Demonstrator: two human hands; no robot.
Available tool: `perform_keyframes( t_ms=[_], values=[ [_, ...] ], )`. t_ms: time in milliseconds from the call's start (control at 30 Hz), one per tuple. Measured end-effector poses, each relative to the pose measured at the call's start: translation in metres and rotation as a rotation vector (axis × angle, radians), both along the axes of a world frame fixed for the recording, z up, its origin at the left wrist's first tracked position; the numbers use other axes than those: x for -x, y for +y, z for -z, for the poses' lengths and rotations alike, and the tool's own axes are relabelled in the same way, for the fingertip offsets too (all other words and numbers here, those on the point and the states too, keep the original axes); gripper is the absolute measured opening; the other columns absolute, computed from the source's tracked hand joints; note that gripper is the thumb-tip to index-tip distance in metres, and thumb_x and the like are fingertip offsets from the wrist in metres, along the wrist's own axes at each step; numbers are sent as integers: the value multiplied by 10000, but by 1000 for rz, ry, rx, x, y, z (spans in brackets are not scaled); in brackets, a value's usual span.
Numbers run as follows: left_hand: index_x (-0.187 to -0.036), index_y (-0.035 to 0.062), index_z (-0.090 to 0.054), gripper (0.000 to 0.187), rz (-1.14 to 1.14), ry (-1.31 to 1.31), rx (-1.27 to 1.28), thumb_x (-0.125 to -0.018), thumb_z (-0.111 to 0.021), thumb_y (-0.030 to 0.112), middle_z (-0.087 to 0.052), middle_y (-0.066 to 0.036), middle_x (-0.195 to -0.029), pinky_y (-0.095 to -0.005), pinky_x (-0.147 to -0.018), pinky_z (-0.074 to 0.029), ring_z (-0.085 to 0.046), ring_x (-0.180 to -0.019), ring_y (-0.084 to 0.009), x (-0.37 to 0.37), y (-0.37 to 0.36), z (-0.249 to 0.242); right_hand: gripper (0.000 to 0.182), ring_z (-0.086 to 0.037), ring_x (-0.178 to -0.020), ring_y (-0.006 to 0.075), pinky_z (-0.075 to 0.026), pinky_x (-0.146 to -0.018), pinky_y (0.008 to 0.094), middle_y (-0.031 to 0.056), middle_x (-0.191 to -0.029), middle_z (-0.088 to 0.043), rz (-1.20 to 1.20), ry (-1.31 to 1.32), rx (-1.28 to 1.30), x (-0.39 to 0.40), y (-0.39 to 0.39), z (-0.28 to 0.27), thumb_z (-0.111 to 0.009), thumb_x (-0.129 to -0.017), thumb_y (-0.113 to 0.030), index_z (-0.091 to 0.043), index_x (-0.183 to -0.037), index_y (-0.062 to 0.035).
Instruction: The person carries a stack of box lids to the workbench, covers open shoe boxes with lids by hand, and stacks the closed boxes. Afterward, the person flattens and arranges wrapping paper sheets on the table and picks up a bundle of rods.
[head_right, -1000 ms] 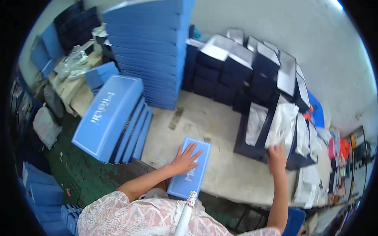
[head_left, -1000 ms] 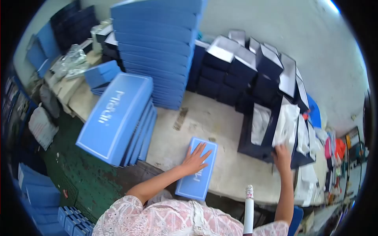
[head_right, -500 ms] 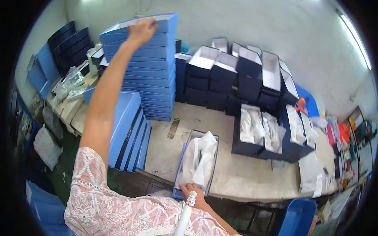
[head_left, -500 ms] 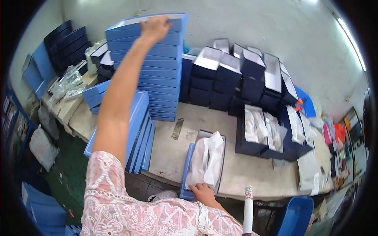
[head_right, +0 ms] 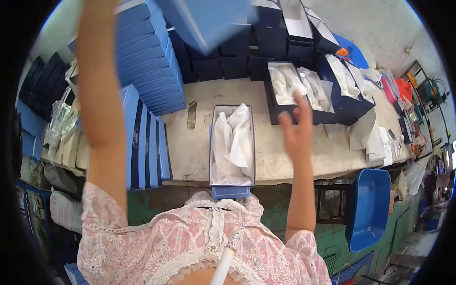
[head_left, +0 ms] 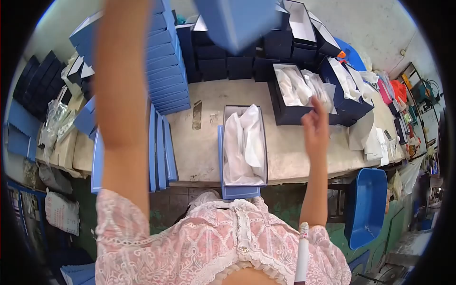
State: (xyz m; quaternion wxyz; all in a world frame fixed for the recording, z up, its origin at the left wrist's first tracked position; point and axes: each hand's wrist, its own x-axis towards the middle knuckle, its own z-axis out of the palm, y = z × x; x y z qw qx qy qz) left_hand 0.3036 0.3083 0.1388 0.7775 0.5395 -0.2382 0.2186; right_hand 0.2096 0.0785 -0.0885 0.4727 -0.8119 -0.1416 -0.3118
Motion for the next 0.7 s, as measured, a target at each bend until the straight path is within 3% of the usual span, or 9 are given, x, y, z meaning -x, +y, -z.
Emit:
perform_keyframes(
  t_ms=[100,133,233,267,300,400,500,600,700],
  values=[
    [-1096,20,-507,350,284,374,47,-896,-415,293,-567,-120,-1049,-353,-850,-413,-537,-957,-219,-7,-23,78,466,-376,-1186,192,-325,-948,311,134,-1292,-391,-90,58,-237,-19,6,-20,-468,-893,-190,-334,-1300,-5],
    [-1089,34,-526,351,366,459,90,-900,-423,312,-582,-102,-1039,-348,-840,-418,-546,-948,-204,-9,-26,108,458,-439,-1106,169,-366,-896,275,133,-1214,-454,-196,66,-364,-29,9,-7,-476,-895,-243,-375,-1264,10],
    [-1065,-24,-521,366,599,586,308,-904,-455,299,-582,-84,-1033,-337,-843,-418,-541,-948,-203,-7,-16,207,467,-514,-963,142,-413,-806,245,96,-1075,-541,-105,534,-412,-24,2,24,-511,-878,-309,-438,-1193,28],
    [-1085,-7,-516,351,597,661,310,-902,-459,287,-576,-87,-1042,-331,-848,-413,-537,-955,-200,-5,-12,236,480,-550,-832,131,-437,-725,241,77,-949,-587,-100,628,-423,-24,-8,47,-520,-863,-374,-493,-1114,33],
    [-1105,10,-511,339,591,743,318,-899,-462,275,-570,-90,-1051,-326,-853,-408,-532,-961,-198,-1,-7,263,483,-551,-822,133,-439,-718,244,79,-939,-588,-69,759,-443,-18,-7,61,-514,-863,-389,-502,-1102,31],
    [-1172,59,-487,354,14,717,-203,-898,-453,279,-518,-66,-1173,-301,-898,-367,-487,-1056,-175,-9,20,316,487,-551,-820,138,-443,-720,253,98,-926,-588,-46,1009,-483,10,1,120,-494,-868,-411,-523,-1072,30],
    [-1199,70,-470,363,-224,648,-323,-892,-455,263,-475,-72,-1217,-309,-911,-351,-457,-1087,-185,-41,55,371,507,-545,-842,144,-443,-734,258,114,-971,-571,-1,961,-532,32,34,133,-499,-868,-402,-482,-1116,40],
    [-1228,62,-448,391,-20,784,-288,-898,-435,271,-460,-79,-1236,-328,-956,-312,-425,-1132,-200,-58,52,425,546,-539,-859,156,-444,-734,271,122,-1004,-544,72,823,-638,24,59,129,-521,-854,-407,-429,-1148,45],
    [-1246,39,-423,501,377,778,-117,-915,-372,411,-424,-98,-1272,-320,-1003,-249,-352,-1201,-199,-54,34,438,516,-541,-808,150,-443,-731,264,85,-890,-556,124,803,-523,-1,63,147,-505,-855,-420,-462,-1072,47]
  ],
)
